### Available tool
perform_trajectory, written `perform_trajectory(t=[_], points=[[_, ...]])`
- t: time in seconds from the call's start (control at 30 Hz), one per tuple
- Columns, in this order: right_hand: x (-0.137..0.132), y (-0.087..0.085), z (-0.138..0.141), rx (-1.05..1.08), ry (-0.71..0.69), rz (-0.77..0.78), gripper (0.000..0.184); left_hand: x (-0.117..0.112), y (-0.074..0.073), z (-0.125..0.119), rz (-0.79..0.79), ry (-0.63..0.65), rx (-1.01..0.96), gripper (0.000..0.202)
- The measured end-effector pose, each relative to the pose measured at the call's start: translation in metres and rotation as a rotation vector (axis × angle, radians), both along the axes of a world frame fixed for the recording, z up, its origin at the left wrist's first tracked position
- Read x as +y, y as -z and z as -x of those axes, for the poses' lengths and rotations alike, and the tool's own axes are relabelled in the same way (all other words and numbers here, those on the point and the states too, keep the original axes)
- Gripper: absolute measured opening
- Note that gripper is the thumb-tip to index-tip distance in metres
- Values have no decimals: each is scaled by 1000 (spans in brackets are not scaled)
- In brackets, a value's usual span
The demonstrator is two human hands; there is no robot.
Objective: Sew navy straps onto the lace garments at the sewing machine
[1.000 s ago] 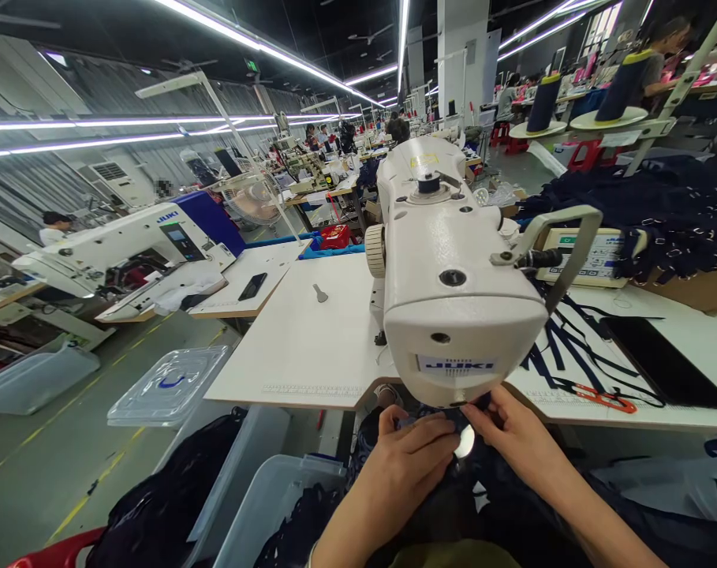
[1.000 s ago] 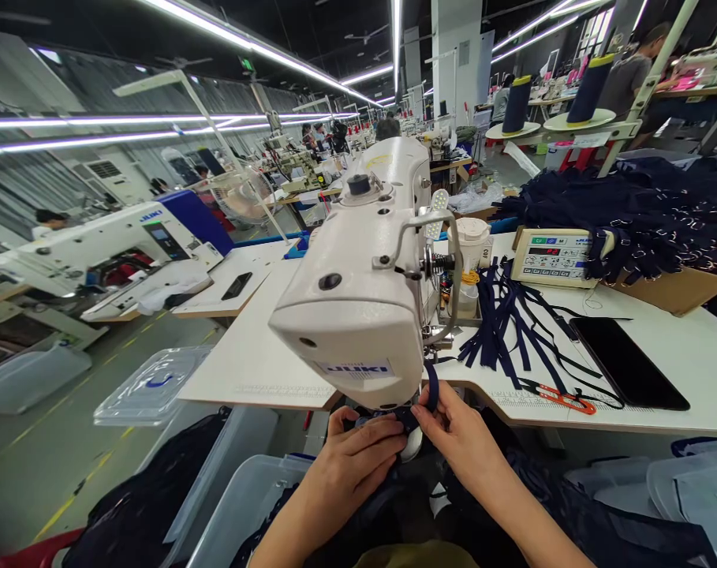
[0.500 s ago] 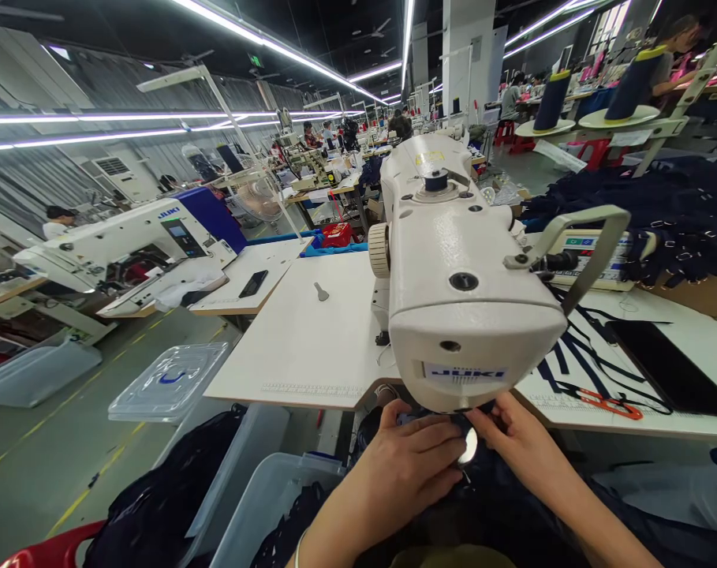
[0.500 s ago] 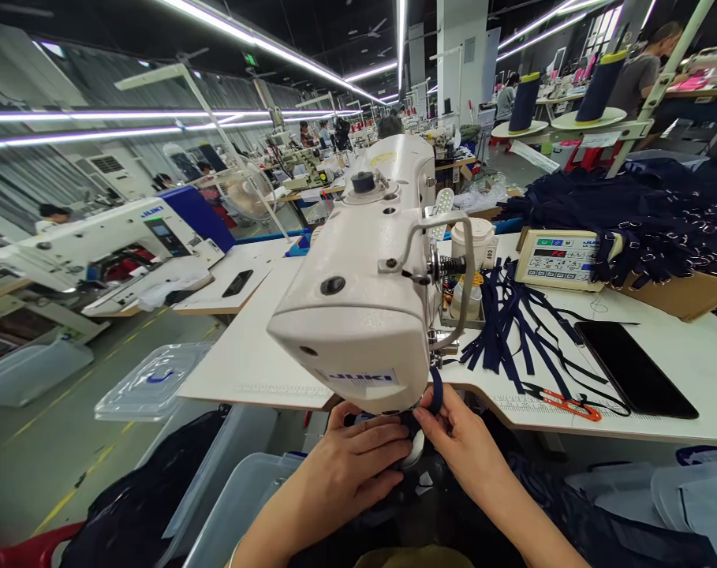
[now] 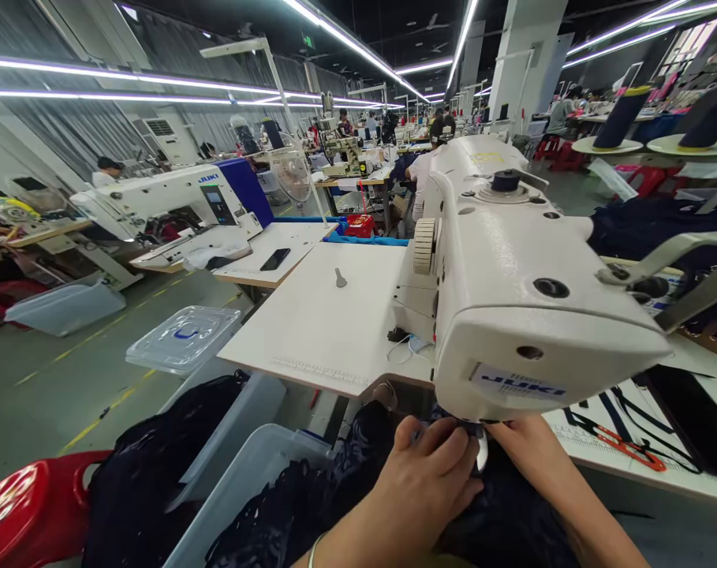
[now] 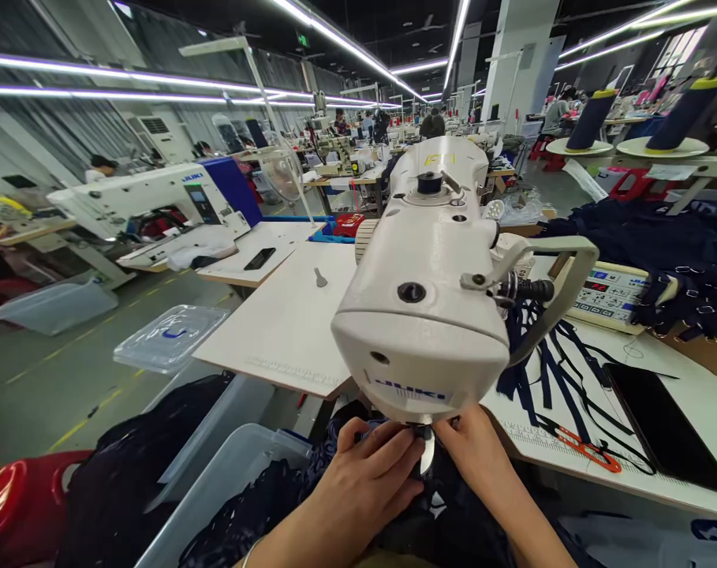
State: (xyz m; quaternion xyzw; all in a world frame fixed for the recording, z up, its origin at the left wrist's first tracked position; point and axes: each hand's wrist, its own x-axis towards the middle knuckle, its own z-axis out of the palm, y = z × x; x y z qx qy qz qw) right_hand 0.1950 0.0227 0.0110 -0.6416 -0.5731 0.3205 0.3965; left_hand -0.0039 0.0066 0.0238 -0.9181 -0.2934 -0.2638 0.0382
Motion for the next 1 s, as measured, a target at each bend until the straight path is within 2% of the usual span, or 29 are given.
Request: perform_trajectory(t=[0.1,0.23,0.43,0.6,0.73,1.0], points=[[1,-4,0,18,-49,-3,20,-1,2,-3,-42,-41,-19,27],[9,-1,-3,-16,-73,-64,19,-3,5,-10,-106,-100,-49,31],[23,16,-9,-176,-93,-196,9,-7,6,-12,-94,-148,-6,37],[26,35,-11,-413,-59,-425,24,-7,7,-13,-124,-163,50,39],[28,42,-10,-435,-48,-455,26,-8,8,-15,-160,-183,43,38],[32,41,-9,-455,-22,-428,25,-8,8,-16,-206,-199,75,42]])
